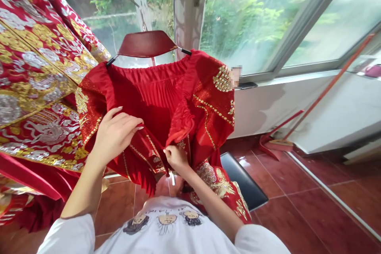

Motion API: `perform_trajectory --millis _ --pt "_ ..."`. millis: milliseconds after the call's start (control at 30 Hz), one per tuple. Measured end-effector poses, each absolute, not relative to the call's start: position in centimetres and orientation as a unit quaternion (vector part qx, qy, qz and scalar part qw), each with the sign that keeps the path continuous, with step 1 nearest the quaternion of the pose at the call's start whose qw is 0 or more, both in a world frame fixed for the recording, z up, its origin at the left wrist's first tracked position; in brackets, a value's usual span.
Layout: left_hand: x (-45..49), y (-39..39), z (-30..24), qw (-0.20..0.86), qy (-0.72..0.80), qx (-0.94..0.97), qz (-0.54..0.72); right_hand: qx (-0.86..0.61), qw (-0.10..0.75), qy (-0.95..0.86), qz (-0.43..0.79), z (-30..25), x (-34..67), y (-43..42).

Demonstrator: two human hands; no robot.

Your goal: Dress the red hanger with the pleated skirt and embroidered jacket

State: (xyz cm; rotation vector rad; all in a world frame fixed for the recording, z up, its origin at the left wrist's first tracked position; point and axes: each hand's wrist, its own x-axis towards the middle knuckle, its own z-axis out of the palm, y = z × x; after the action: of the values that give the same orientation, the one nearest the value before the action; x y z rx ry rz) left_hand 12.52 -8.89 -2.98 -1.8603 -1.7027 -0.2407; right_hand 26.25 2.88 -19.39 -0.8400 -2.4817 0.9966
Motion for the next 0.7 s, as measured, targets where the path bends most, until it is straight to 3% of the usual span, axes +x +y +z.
perform_trajectory --millis 133,267,333,433,500,567,700 --pt "11.7 -9.9 -3.0 0.257 -0.656 -0.703 -0.1 -0.294 0.112 -0.886 0.341 -19.3 28.1 3.2" --pt "11.9 -11.4 -2.0 0.192 -0.671 -0.699 -0.16 -0.326 0.1 -0.892 0.298 -14.2 31.6 3.5" --pt "12.4 -11.8 -1.3 0.232 -0.694 -0.642 -0.23 -0.394 0.211 -0.866 0.226 -10.8 32.9 3.6" --pt "12.7 -10.6 -0.6 0.326 -0.746 -0.473 -0.338 -0.444 0.504 -0.732 0.117 -6.3 32.5 4.5" --pt "12.2 -8.6 -0.5 0.364 -0.763 -0.382 -0.374 -0.414 0.631 -0.653 0.067 -4.3 30.5 5.9" --pt "11.1 -6.4 -0.7 0.386 -0.767 -0.341 -0.384 -0.381 0.674 -0.632 0.011 -3.4 28.0 7.6" --pt "8.6 -4.7 -1.1 0.392 -0.751 -0.347 -0.402 -0.374 0.667 -0.643 -0.05 -3.7 25.6 10.0"
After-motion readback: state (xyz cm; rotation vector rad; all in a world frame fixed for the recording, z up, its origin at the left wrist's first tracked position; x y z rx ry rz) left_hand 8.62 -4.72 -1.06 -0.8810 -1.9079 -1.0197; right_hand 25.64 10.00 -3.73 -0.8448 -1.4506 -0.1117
